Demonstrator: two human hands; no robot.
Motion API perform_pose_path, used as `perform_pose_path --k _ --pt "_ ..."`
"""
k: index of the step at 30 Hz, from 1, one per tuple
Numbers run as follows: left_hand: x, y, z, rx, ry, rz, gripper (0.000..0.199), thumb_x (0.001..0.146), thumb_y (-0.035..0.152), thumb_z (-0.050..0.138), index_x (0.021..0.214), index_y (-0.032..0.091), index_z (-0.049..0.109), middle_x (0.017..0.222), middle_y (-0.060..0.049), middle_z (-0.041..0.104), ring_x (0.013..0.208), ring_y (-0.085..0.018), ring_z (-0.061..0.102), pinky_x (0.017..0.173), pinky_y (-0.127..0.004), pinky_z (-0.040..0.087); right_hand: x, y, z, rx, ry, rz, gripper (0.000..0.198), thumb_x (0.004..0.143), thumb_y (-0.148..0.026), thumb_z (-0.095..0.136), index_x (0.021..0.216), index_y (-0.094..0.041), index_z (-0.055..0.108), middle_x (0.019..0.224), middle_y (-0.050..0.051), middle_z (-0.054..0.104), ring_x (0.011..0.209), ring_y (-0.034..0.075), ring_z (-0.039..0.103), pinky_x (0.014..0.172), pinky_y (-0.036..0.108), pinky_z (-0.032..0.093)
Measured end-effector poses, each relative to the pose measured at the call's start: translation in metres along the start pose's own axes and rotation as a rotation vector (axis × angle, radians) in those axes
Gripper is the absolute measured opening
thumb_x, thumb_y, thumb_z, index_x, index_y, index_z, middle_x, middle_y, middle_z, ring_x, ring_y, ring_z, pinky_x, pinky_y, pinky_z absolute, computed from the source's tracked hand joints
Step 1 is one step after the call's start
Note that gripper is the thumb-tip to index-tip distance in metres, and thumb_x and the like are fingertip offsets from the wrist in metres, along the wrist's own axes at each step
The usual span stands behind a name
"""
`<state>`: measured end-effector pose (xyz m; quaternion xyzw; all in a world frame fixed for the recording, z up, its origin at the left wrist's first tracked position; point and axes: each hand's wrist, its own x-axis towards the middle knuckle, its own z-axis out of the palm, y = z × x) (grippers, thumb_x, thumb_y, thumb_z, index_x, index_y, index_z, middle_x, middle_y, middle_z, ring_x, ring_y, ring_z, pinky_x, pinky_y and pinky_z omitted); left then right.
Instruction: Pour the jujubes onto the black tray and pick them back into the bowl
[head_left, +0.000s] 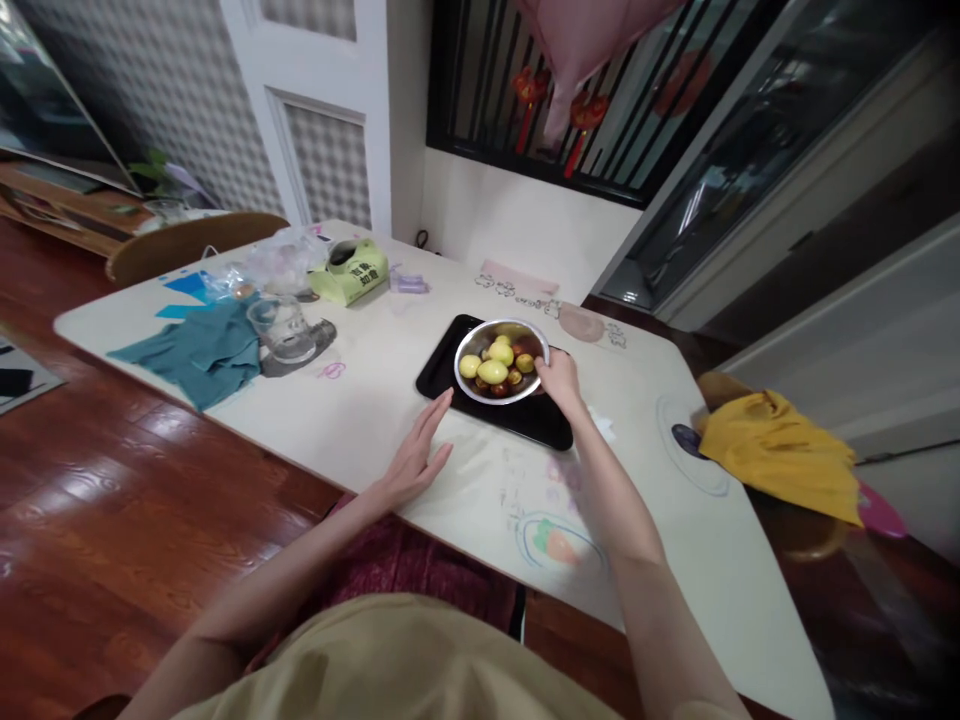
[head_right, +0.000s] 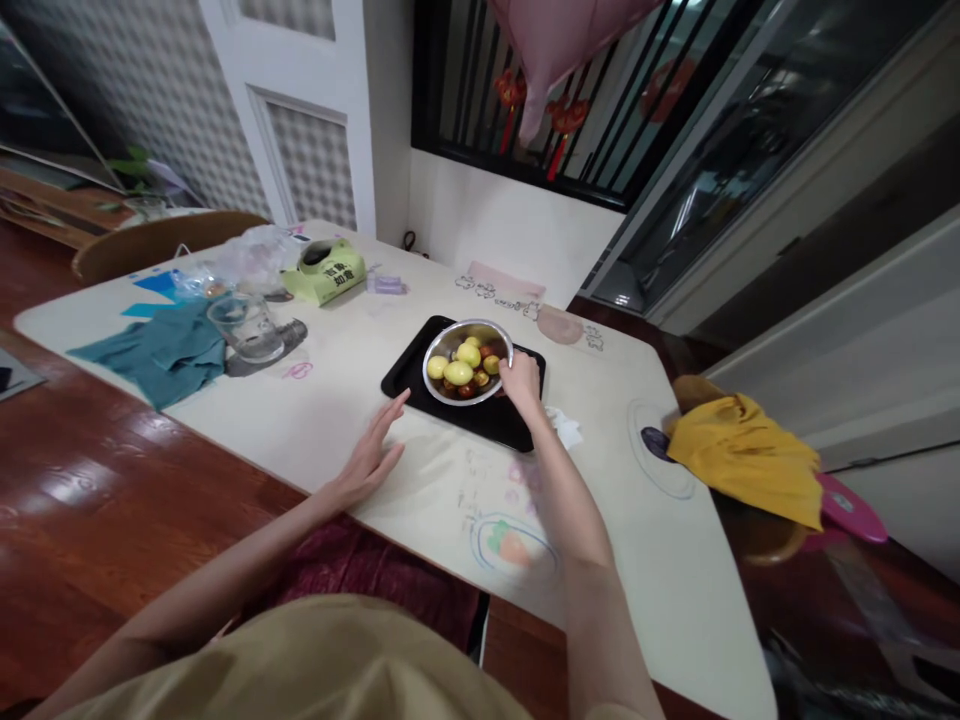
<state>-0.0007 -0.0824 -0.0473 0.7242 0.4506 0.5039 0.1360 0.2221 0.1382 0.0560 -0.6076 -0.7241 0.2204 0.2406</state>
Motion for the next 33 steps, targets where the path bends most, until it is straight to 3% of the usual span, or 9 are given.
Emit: perform_pose_path --k 4,7,15,19,33 --pt "0.001 0.002 -0.001 0.052 -0.054 0.001 0.073 0.113 0.032 0.045 0.175 0.032 0.007 0.18 -0.013 0.025 0.166 -0.029 0.029 0.135 -0.056 0.033 -0.008 -0.003 -0.006 -0.292 0.14 -0.082 0.036 0.099 -0.023 0.048 0.116 -0.014 0.078 0.089 0.015 0.082 0.082 0.027 0.076 0.08 0.031 0.053" --pt "0.004 0.004 -0.001 0.121 -0.101 0.03 0.073 0.113 0.03 0.044 0.175 0.031 0.007 0.18 -0.013 0.025 0.167 -0.03 0.027 0.135 -0.055 0.033 -0.013 -0.006 -0.008 -0.404 0.239 -0.098 0.036 0.098 -0.026 0.049 0.116 -0.015 0.079 0.103 0.017 0.082 0.094 0.03 0.074 0.08 0.032 0.049" --pt "0.006 -0.001 0.005 0.302 -0.284 0.136 0.066 0.113 0.035 0.046 0.174 0.028 0.021 0.181 -0.012 0.022 0.169 -0.032 0.023 0.134 -0.057 0.037 -0.013 -0.008 -0.009 -0.405 0.237 -0.082 0.035 0.098 -0.027 0.05 0.115 -0.017 0.079 0.102 0.016 0.082 0.094 0.03 0.073 0.076 0.032 0.044" --pt "0.005 -0.006 0.01 0.391 -0.373 0.097 0.064 0.113 0.044 0.046 0.171 0.025 0.03 0.18 -0.014 0.023 0.169 -0.033 0.024 0.132 -0.056 0.039 -0.014 -0.009 -0.011 -0.419 0.243 -0.089 0.035 0.099 -0.027 0.05 0.115 -0.018 0.079 0.103 0.016 0.082 0.093 0.03 0.072 0.074 0.032 0.043" --pt "0.004 -0.008 0.014 0.44 -0.391 0.038 0.065 0.113 0.053 0.04 0.171 0.024 0.03 0.18 -0.014 0.023 0.17 -0.029 0.022 0.131 -0.051 0.038 -0.025 -0.018 -0.023 -0.435 0.287 -0.121 0.038 0.098 -0.025 0.052 0.124 -0.019 0.078 0.098 0.016 0.08 0.091 0.03 0.07 0.074 0.032 0.04"
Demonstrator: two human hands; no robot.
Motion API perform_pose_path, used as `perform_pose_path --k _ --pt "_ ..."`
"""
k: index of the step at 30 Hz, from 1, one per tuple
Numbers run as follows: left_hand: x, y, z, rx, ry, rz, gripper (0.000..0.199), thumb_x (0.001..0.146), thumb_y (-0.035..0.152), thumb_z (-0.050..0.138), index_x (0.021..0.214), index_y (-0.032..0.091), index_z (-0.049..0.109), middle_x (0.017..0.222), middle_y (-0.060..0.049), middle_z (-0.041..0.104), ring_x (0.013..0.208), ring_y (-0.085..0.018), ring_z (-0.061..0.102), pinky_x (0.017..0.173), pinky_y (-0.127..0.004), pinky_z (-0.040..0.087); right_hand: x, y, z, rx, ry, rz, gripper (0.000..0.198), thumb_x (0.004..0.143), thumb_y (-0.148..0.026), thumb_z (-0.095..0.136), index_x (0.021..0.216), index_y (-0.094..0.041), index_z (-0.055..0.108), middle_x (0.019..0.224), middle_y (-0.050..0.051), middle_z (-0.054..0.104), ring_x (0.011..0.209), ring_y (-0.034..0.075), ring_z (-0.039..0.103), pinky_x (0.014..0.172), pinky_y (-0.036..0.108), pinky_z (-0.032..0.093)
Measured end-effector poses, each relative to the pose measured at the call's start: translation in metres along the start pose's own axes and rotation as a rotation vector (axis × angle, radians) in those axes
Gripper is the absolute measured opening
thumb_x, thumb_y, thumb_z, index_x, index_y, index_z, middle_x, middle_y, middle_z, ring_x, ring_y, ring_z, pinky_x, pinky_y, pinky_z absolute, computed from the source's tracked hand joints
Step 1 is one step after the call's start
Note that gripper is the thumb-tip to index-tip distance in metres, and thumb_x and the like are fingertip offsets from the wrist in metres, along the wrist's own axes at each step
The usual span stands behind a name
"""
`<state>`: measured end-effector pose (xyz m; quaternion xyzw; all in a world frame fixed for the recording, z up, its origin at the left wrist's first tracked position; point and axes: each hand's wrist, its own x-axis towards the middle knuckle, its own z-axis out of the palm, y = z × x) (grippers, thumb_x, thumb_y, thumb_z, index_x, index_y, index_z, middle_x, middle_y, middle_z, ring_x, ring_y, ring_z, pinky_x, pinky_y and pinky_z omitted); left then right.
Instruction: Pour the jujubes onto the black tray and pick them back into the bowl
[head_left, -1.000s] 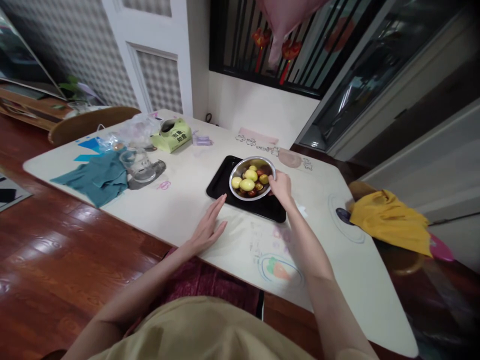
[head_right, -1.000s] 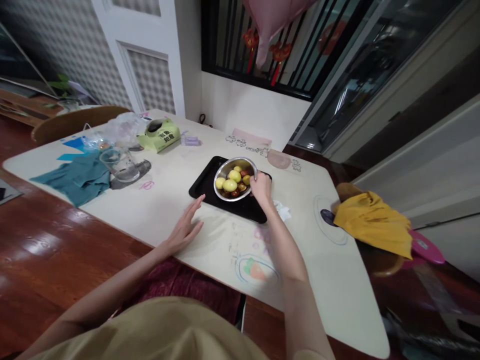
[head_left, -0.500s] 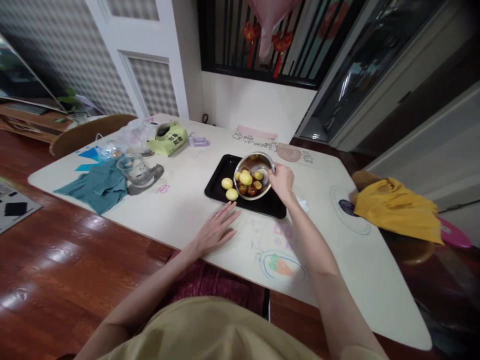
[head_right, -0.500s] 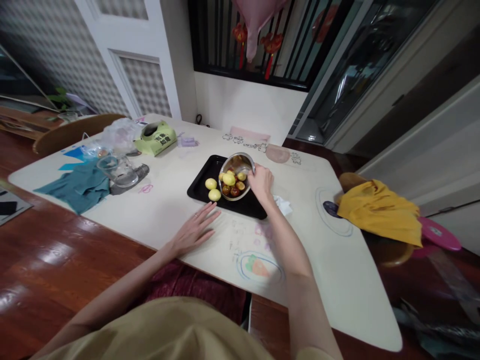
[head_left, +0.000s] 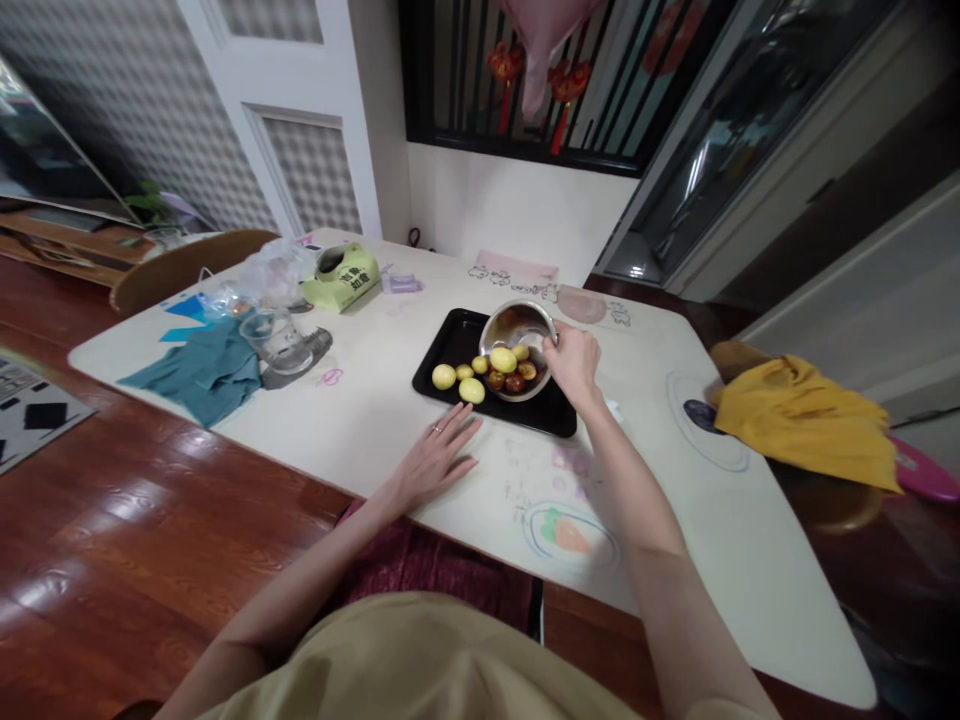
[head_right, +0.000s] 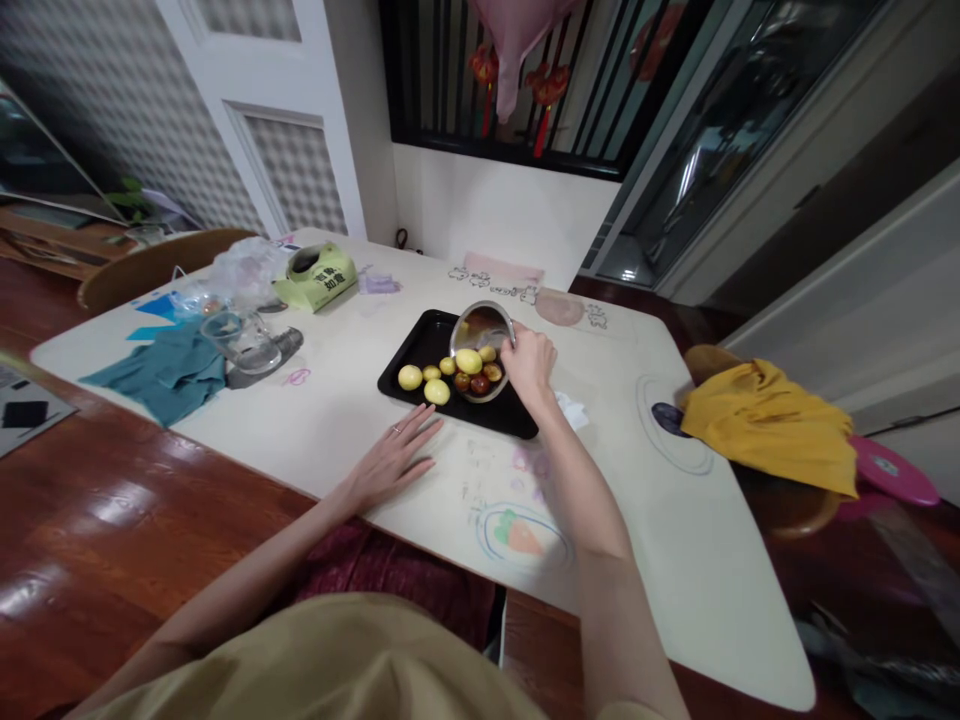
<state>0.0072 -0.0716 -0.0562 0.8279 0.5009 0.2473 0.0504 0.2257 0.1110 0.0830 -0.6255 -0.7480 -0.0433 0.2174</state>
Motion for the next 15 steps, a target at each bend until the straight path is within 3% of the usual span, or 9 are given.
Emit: perform_pose_path --k 15 --pt "0.0 -0.002 0.002 -0.038 0.042 0.025 0.064 0.113 0.051 0.044 0.17 0.023 0.032 0.179 -0.016 0.027 0.169 -0.03 0.022 0.131 -0.052 0.037 0.003 0.008 -0.012 -0.035 0.006 0.007 0.041 0.097 -0.025 0.051 0.126 -0.016 0.079 0.1 0.019 0.08 0.091 0.031 0.072 0.076 0.033 0.044"
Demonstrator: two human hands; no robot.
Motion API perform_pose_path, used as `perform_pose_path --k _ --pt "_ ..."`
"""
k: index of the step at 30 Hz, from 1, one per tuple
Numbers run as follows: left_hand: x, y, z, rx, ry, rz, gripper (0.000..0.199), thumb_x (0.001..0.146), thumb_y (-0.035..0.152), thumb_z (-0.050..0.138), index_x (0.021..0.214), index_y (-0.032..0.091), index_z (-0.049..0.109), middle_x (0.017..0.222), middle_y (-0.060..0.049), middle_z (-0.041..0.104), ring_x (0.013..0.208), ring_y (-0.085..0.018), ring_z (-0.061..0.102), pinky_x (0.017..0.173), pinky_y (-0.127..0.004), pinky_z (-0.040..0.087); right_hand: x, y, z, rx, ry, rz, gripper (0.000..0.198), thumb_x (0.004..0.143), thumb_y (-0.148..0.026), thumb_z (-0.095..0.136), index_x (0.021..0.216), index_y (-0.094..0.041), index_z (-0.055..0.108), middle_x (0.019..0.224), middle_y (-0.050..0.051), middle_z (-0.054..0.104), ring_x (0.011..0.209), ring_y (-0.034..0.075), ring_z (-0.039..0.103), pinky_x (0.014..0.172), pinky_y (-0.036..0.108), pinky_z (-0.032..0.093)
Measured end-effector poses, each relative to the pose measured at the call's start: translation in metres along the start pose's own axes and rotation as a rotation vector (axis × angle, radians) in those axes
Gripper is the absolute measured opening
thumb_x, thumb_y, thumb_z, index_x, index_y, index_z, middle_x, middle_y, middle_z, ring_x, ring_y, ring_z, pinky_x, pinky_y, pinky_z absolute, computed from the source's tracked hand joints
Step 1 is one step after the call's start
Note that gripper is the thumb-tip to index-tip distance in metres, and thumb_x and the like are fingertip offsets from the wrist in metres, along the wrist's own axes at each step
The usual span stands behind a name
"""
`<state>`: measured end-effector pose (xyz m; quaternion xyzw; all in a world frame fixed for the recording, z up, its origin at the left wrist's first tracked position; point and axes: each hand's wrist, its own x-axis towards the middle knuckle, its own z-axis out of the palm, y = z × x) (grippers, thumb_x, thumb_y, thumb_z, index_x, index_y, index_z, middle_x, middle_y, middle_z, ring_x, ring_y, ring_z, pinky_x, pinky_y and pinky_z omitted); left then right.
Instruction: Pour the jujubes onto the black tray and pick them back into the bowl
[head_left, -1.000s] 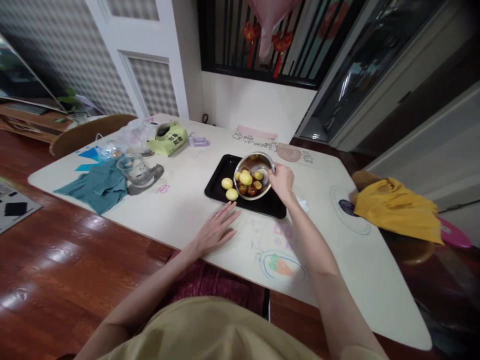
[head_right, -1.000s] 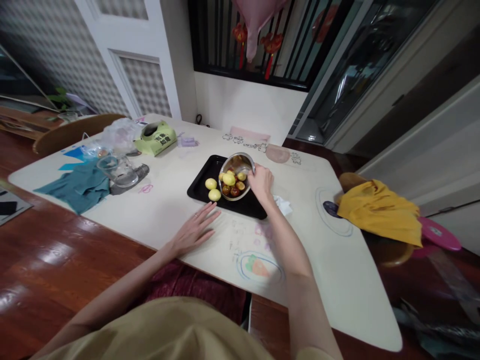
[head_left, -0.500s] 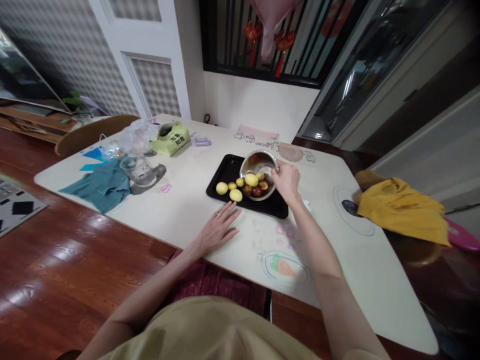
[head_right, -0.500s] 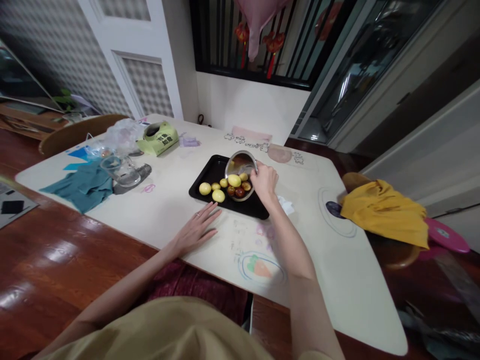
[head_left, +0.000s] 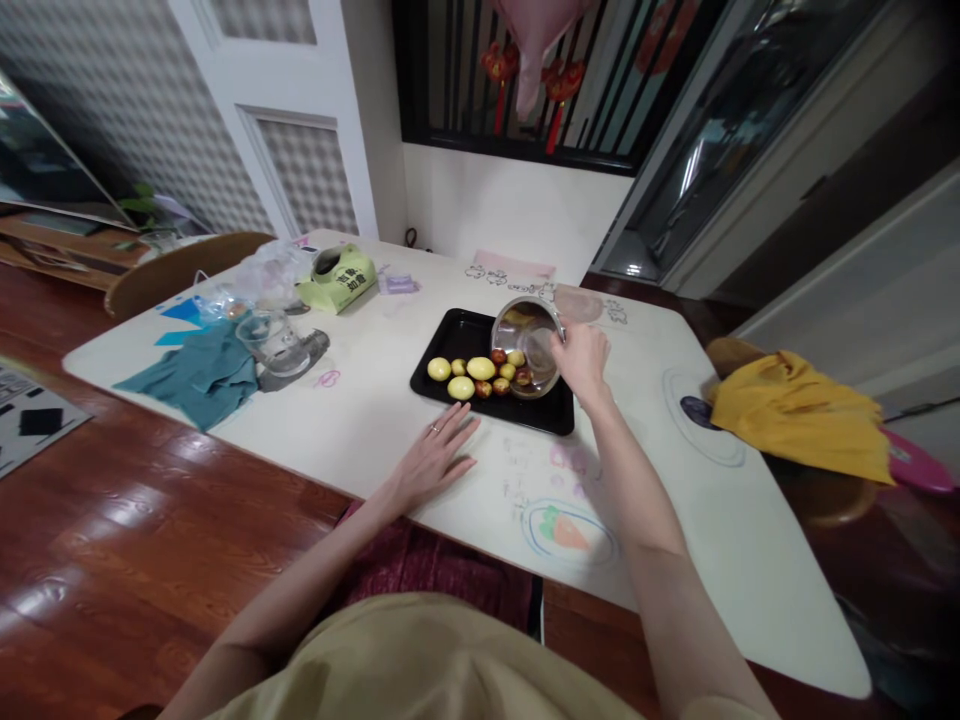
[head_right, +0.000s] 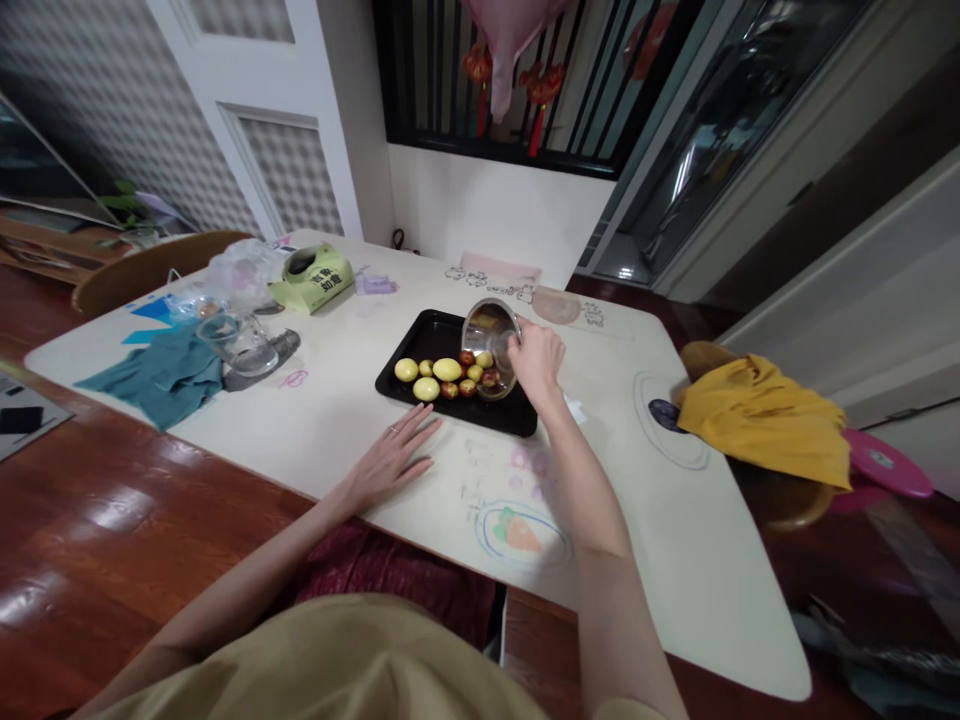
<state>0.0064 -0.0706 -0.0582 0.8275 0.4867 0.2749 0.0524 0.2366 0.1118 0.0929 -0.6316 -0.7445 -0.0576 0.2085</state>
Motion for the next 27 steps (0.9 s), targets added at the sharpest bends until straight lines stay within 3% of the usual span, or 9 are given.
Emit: perform_pose_path --k 10,19,24,27 --pt "0.0 0.002 -0.002 0.04 -0.031 -0.007 0.063 0.114 0.051 0.042 0.168 0.02 0.035 0.178 -0.018 0.028 0.169 -0.031 0.022 0.131 -0.052 0.038 0.001 0.007 -0.006 -0.011 0.016 0.014 0.039 0.1 -0.023 0.052 0.127 -0.013 0.078 0.102 0.022 0.078 0.098 0.034 0.071 0.083 0.036 0.046" --pt "0.0 0.002 -0.002 0.004 -0.011 -0.009 0.065 0.113 0.051 0.045 0.17 0.023 0.031 0.179 -0.017 0.027 0.169 -0.03 0.024 0.131 -0.052 0.038 0.007 0.019 -0.013 0.013 0.107 0.04 0.049 0.099 -0.023 0.049 0.142 -0.019 0.072 0.098 0.019 0.078 0.092 0.033 0.07 0.083 0.04 0.046" --pt "0.002 0.006 -0.007 -0.064 0.07 -0.048 0.073 0.113 0.049 0.043 0.175 0.025 0.012 0.181 -0.016 0.02 0.17 -0.031 0.021 0.134 -0.054 0.033 0.006 0.04 -0.028 0.28 0.158 0.015 0.043 0.097 -0.03 0.049 0.124 -0.016 0.079 0.086 0.011 0.075 0.083 0.028 0.068 0.075 0.034 0.048" --pt "-0.001 0.006 -0.013 -0.157 0.195 -0.083 0.072 0.114 0.05 0.038 0.175 0.029 0.005 0.182 -0.014 0.015 0.17 -0.032 0.018 0.135 -0.056 0.029 -0.002 0.048 -0.034 0.617 -0.049 -0.081 0.041 0.094 -0.041 0.056 0.111 -0.014 0.081 0.077 0.006 0.072 0.069 0.021 0.063 0.063 0.029 0.046"
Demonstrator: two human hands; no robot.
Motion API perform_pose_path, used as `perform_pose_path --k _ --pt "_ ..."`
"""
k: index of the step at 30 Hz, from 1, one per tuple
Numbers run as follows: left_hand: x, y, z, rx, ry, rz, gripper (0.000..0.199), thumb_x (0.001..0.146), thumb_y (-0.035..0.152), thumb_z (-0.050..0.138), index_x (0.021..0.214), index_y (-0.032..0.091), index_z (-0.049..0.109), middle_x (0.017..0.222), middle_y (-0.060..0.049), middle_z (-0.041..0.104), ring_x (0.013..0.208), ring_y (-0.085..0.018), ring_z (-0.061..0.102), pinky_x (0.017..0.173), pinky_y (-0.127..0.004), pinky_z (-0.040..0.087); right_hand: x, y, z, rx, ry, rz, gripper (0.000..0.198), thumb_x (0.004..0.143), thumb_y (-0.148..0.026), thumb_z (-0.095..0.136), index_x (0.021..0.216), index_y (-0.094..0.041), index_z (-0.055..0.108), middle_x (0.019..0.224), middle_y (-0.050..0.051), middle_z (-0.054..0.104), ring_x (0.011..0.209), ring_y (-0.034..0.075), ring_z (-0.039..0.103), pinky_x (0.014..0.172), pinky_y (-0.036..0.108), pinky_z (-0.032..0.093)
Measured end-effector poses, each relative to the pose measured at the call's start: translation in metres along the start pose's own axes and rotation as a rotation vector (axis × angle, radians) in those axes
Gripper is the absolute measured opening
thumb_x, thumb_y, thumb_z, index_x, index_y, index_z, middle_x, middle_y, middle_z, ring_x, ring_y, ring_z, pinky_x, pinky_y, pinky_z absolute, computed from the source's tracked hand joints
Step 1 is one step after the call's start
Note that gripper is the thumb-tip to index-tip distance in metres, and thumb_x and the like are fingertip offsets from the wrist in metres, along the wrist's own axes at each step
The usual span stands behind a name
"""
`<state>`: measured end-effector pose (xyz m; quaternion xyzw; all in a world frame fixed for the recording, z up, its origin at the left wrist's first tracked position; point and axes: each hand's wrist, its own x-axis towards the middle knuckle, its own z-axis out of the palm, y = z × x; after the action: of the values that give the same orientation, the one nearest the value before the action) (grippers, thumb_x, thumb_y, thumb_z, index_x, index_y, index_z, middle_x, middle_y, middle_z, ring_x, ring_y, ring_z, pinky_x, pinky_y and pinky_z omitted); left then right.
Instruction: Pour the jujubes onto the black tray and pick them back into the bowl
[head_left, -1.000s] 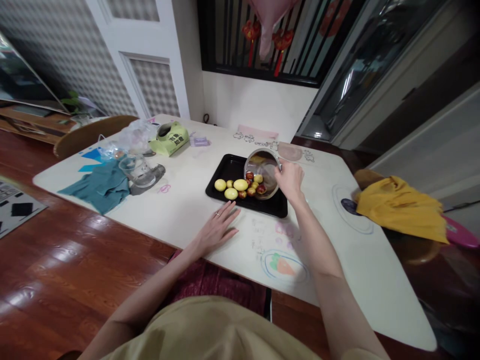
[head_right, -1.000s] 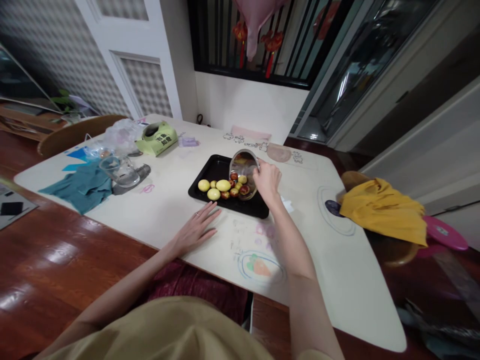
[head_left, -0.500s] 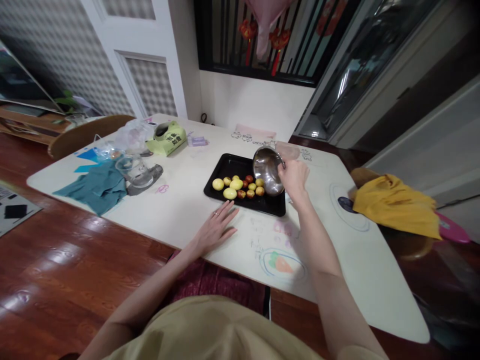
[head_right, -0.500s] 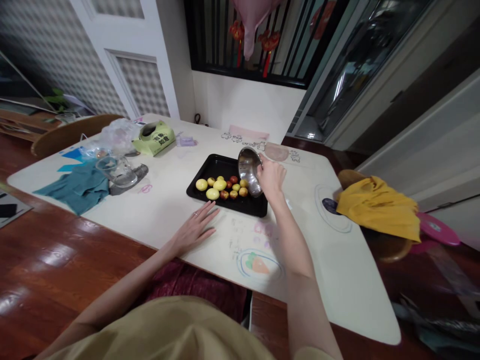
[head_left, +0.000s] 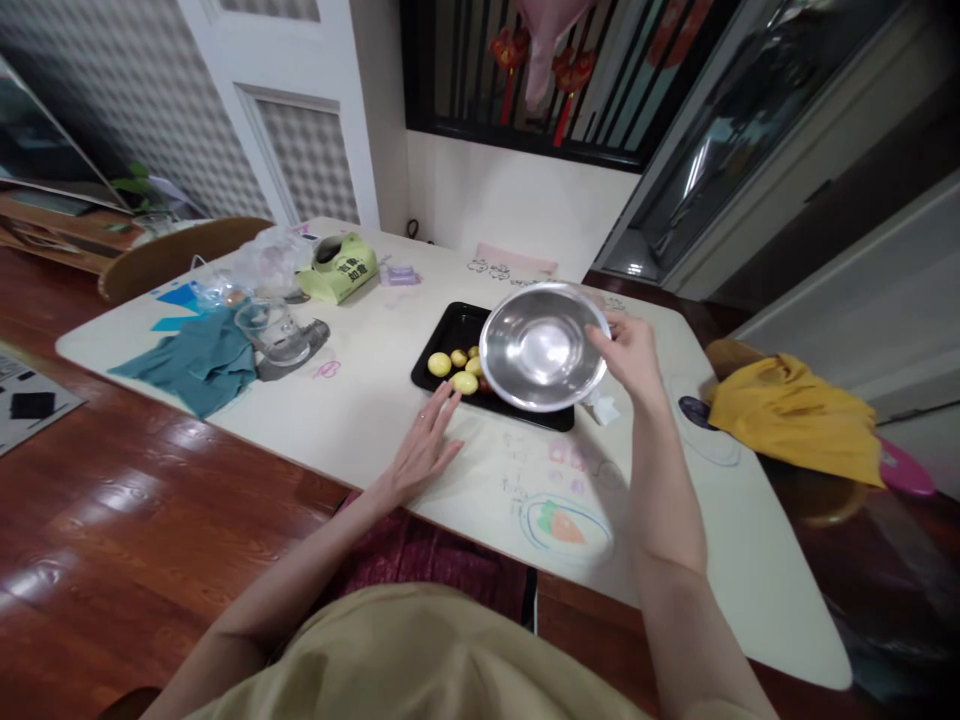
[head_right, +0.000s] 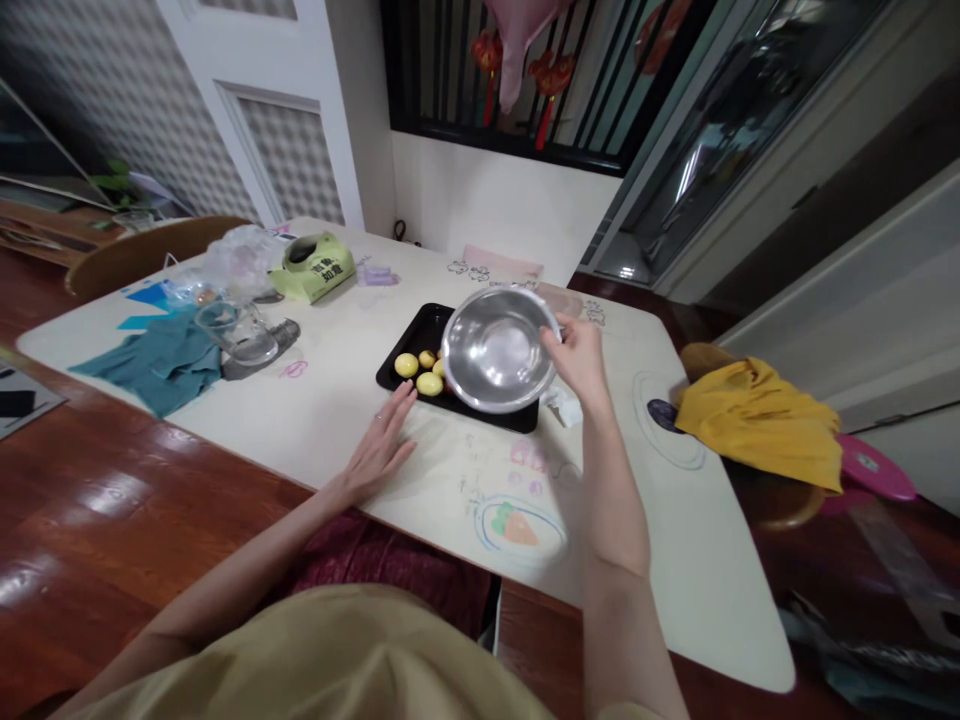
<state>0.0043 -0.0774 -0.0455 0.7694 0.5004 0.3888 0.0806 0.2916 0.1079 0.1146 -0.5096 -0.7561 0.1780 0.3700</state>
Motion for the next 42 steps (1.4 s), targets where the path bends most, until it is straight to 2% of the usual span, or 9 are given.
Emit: perform_pose_path --k 6,9,12,18,24,26,30,38,42 --pt "-0.006 -0.005 -0.007 -0.196 0.297 -0.013 0.066 0.113 0.061 0.019 0.172 0.032 0.021 0.178 -0.013 0.027 0.165 -0.033 0.031 0.133 -0.06 0.032 -0.015 -0.011 0.029 0.317 -0.838 0.025 0.049 0.082 -0.056 0.076 0.107 -0.014 0.081 0.058 -0.003 0.062 0.047 0.01 0.046 0.044 0.021 0.032" --pt "-0.006 -0.007 -0.007 -0.24 0.326 -0.025 0.067 0.113 0.062 0.015 0.17 0.03 0.028 0.174 -0.014 0.037 0.161 -0.032 0.038 0.13 -0.06 0.037 -0.019 -0.014 0.061 0.343 -1.074 0.0 0.05 0.084 -0.058 0.077 0.109 -0.014 0.08 0.055 -0.006 0.058 0.042 0.008 0.04 0.04 0.02 0.027" --pt "-0.006 -0.006 -0.009 -0.261 0.304 0.027 0.066 0.113 0.061 0.016 0.168 0.029 0.033 0.17 -0.014 0.043 0.159 -0.033 0.042 0.128 -0.061 0.039 -0.023 -0.012 0.086 0.396 -1.189 -0.036 0.051 0.085 -0.059 0.076 0.109 -0.014 0.079 0.057 -0.007 0.06 0.043 0.007 0.043 0.041 0.019 0.029" --pt "-0.006 -0.002 -0.016 -0.347 0.204 0.125 0.063 0.112 0.061 0.025 0.165 0.031 0.042 0.167 -0.013 0.049 0.155 -0.035 0.047 0.128 -0.061 0.04 -0.017 0.003 0.087 0.306 -1.052 -0.05 0.052 0.086 -0.061 0.075 0.109 -0.015 0.078 0.062 -0.003 0.066 0.051 0.012 0.057 0.05 0.022 0.043" --pt "-0.006 0.001 -0.019 -0.342 0.048 0.233 0.062 0.113 0.06 0.029 0.166 0.032 0.042 0.167 -0.014 0.048 0.154 -0.035 0.049 0.125 -0.06 0.044 0.008 0.034 0.066 -0.085 -0.418 -0.028 0.02 0.095 -0.031 0.063 0.099 -0.016 0.077 0.087 0.006 0.078 0.08 0.019 0.072 0.068 0.026 0.051" --pt "-0.006 0.001 -0.019 -0.32 0.017 0.264 0.061 0.113 0.059 0.03 0.166 0.031 0.043 0.166 -0.014 0.048 0.153 -0.035 0.05 0.124 -0.059 0.044 0.012 0.043 0.064 -0.281 -0.306 -0.043 0.015 0.091 -0.021 0.066 0.099 -0.018 0.078 0.101 0.007 0.081 0.091 0.02 0.072 0.078 0.028 0.051" --pt "-0.006 0.0 -0.02 -0.292 0.011 0.273 0.06 0.113 0.058 0.03 0.165 0.03 0.043 0.165 -0.015 0.05 0.15 -0.035 0.052 0.122 -0.056 0.046 0.013 0.055 0.07 -0.374 -0.375 -0.055 0.022 0.087 -0.021 0.074 0.109 -0.018 0.079 0.116 0.009 0.08 0.097 0.02 0.072 0.081 0.027 0.051" --pt "-0.004 0.0 -0.019 -0.296 0.03 0.306 0.06 0.114 0.055 0.03 0.163 0.026 0.047 0.163 -0.017 0.052 0.145 -0.034 0.055 0.118 -0.054 0.047 0.007 0.064 0.099 -0.343 -0.421 -0.09 0.021 0.079 -0.023 0.082 0.099 -0.02 0.076 0.097 0.005 0.081 0.083 0.02 0.072 0.075 0.028 0.052" --pt "-0.004 0.0 -0.018 -0.291 0.038 0.317 0.058 0.115 0.052 0.031 0.162 0.024 0.048 0.162 -0.018 0.053 0.144 -0.034 0.056 0.118 -0.053 0.046 0.005 0.055 0.093 -0.264 -0.405 -0.155 0.02 0.074 -0.015 0.078 0.093 -0.02 0.072 0.095 0.004 0.079 0.083 0.021 0.071 0.076 0.029 0.052"
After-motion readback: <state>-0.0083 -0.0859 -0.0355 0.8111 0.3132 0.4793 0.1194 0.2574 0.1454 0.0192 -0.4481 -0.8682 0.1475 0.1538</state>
